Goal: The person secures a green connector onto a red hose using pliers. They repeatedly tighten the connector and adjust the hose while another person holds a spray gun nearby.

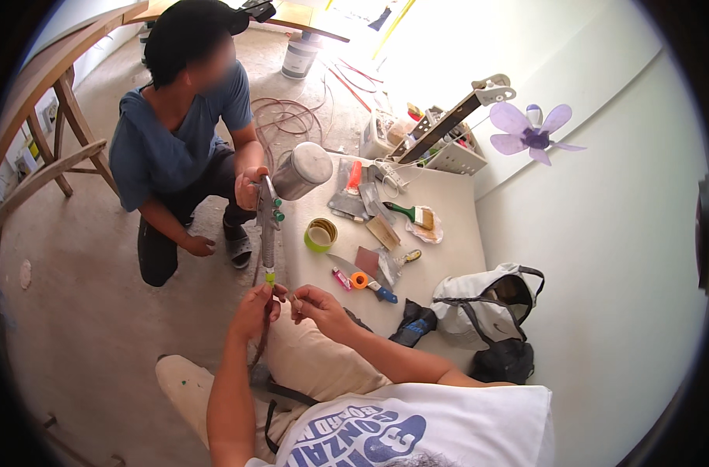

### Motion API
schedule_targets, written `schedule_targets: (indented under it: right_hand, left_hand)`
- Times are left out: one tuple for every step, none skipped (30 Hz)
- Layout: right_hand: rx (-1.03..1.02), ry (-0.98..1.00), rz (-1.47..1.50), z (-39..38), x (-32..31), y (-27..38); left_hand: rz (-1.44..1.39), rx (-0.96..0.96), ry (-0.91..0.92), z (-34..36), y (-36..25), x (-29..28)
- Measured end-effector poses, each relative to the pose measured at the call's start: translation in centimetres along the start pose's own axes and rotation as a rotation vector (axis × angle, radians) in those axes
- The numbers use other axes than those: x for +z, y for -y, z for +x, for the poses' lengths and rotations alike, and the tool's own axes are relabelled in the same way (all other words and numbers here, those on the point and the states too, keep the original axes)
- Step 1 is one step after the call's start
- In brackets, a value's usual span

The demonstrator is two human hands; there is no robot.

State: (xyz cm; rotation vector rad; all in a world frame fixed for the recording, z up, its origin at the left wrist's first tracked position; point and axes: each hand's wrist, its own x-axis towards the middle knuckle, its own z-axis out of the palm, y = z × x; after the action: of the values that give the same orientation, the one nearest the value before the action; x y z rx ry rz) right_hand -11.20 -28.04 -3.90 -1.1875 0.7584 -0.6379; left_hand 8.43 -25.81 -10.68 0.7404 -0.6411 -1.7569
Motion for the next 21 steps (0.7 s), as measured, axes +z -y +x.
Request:
schedule_targets:
  right_hand:
    - [0.001, 0.009, -0.001, 0.3, 0.5, 0.5]
    - [0.005, 0.018, 0.0, 0.6, 1.2, 0.9]
    - [0.023, 0.022, 0.013, 0.3, 1.8, 0.9]
    - [0.011, -0.001, -0.08, 0.4, 1.5, 1.4]
    - [0.017, -0.017, -0.147, 0.5, 1.2, 1.3]
    - [-0.03, -0.044, -0.182, 0.7, 0.6, 0.2]
    - [-0.048, -0.071, -0.139, 1.1, 0.1, -0.7]
    - [-0.101, -0.095, -0.083, 1.3, 0.6, -0.5]
    - [-0.1, -0.106, -0.066, 1.6, 0.5, -0.3]
    - [-0.112, -0.102, -0.032, 1.8, 0.5, 0.1]
    - [-0.112, -0.116, -0.056, 1.8, 0.6, 0.4]
    - [-0.119, -0.133, -0.086, 1.9, 0.6, 0.8]
    - [-0.117, -0.151, -0.13, 2.0, 1.0, 1.1]
    - [-0.119, -0.177, -0.177, 2.0, 1.1, 1.4]
    - [-0.121, -0.205, -0.223, 2.0, 1.0, 1.6]
    - [-0.129, -0.205, -0.301, 2.2, 0.9, 1.4]
    - [-0.139, -0.219, -0.374, 2.4, 0.6, 1.2]
    - [-0.147, -0.234, -0.447, 2.5, 0.4, 1.1]
    - [-0.117, -0.215, -0.485, 2.6, 0.2, 1.3]
    - [-0.088, -0.188, -0.517, 2.9, 0.4, 2.0]
    - [-0.053, -0.165, -0.548, 3.0, 0.4, 2.4]
  left_hand:
    - [0.055, 0.038, 0.003, 0.3, 0.2, -0.3]
    - [0.109, 0.074, 0.002, 0.5, 0.4, -1.0]
    - [0.16, 0.093, -0.007, 0.0, 0.9, -1.2]
    - [0.188, 0.137, -0.024, 0.7, 1.2, -1.1]
    - [0.223, 0.155, -0.063, 0.7, 1.3, -0.8]
    - [0.23, 0.151, -0.067, 0.4, 1.0, -0.4]
    - [0.242, 0.149, -0.073, 0.1, 0.5, -0.1]
    - [0.215, 0.141, -0.079, 0.0, 0.5, -0.4]
    - [0.184, 0.144, -0.072, 0.0, 0.6, -0.5]
    - [0.154, 0.137, -0.068, -0.3, 0.6, -0.6]
    - [0.125, 0.136, -0.056, -0.3, 0.5, -0.6]
    - [0.096, 0.141, -0.037, -0.2, 0.3, -0.5]
    - [0.05, 0.146, -0.023, -0.2, 0.5, -0.8]
    - [0.027, 0.145, -0.021, 0.0, 0.7, -0.9]
    - [0.006, 0.142, -0.02, 0.2, 1.0, -1.1]
    - [-0.014, 0.138, -0.018, 0.3, 1.2, -1.2]
    - [-0.012, 0.121, -0.028, 0.3, 0.9, -0.9]
    - [-0.009, 0.103, -0.037, 0.2, 0.6, -0.6]
    - [-0.006, 0.085, -0.047, 0.2, 0.2, -0.1]
    - [0.0, 0.084, -0.091, 0.0, -0.4, 0.3]
    - [0.004, 0.08, -0.134, -0.2, -0.6, 0.8]
